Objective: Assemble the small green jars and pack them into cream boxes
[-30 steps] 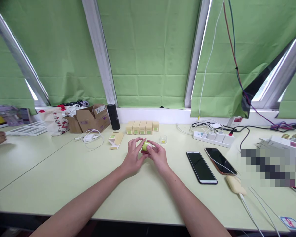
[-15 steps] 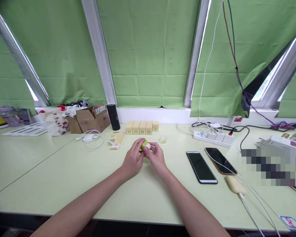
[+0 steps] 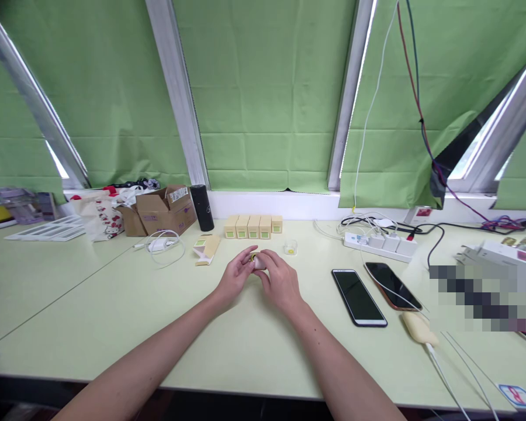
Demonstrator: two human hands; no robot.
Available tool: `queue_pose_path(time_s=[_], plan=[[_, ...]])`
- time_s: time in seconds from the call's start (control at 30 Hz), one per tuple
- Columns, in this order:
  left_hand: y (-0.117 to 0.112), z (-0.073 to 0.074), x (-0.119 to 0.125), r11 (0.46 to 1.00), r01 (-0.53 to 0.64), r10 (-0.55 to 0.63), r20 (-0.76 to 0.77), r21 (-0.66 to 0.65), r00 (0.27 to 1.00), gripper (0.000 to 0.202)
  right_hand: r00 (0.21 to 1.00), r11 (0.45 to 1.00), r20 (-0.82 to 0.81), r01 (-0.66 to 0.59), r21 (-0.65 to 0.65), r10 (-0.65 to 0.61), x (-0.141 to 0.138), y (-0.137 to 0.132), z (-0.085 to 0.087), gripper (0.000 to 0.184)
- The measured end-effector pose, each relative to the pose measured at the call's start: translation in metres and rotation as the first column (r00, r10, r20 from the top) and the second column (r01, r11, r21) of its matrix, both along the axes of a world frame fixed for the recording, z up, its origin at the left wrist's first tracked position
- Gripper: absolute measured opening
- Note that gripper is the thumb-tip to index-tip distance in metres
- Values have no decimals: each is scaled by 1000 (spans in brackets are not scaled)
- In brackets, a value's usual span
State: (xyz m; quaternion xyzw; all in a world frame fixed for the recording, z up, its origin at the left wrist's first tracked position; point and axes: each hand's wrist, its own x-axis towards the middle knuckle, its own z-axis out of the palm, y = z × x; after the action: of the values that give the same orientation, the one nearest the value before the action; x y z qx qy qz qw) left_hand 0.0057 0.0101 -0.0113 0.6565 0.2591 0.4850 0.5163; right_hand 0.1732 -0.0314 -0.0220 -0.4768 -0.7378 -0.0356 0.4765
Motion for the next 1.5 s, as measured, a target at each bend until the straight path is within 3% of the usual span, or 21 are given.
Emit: queue_pose_path(time_s=[0.33, 0.63, 1.03, 1.27, 1.5], plan=[[2, -4, 1, 998, 34, -30, 70, -58, 997, 57, 996, 997, 64, -62, 46, 59, 0, -1, 0, 43], [7, -10, 9, 996, -67, 71, 64, -64, 995, 47, 994, 998, 108, -22, 67, 14, -3, 3, -2, 40], [1, -3, 12, 990, -136, 138, 59, -35, 989, 41, 992, 995, 121, -33, 91, 22, -5, 2, 0, 40], [-4, -5, 9, 1000, -18, 19, 15, -17, 1000, 65, 994, 994, 109, -14, 108, 2, -1, 1, -2, 44], [-5, -4, 11, 997, -57, 55, -41, -58, 998, 76, 993, 988, 120, -1, 155, -18, -2, 3, -6, 41]])
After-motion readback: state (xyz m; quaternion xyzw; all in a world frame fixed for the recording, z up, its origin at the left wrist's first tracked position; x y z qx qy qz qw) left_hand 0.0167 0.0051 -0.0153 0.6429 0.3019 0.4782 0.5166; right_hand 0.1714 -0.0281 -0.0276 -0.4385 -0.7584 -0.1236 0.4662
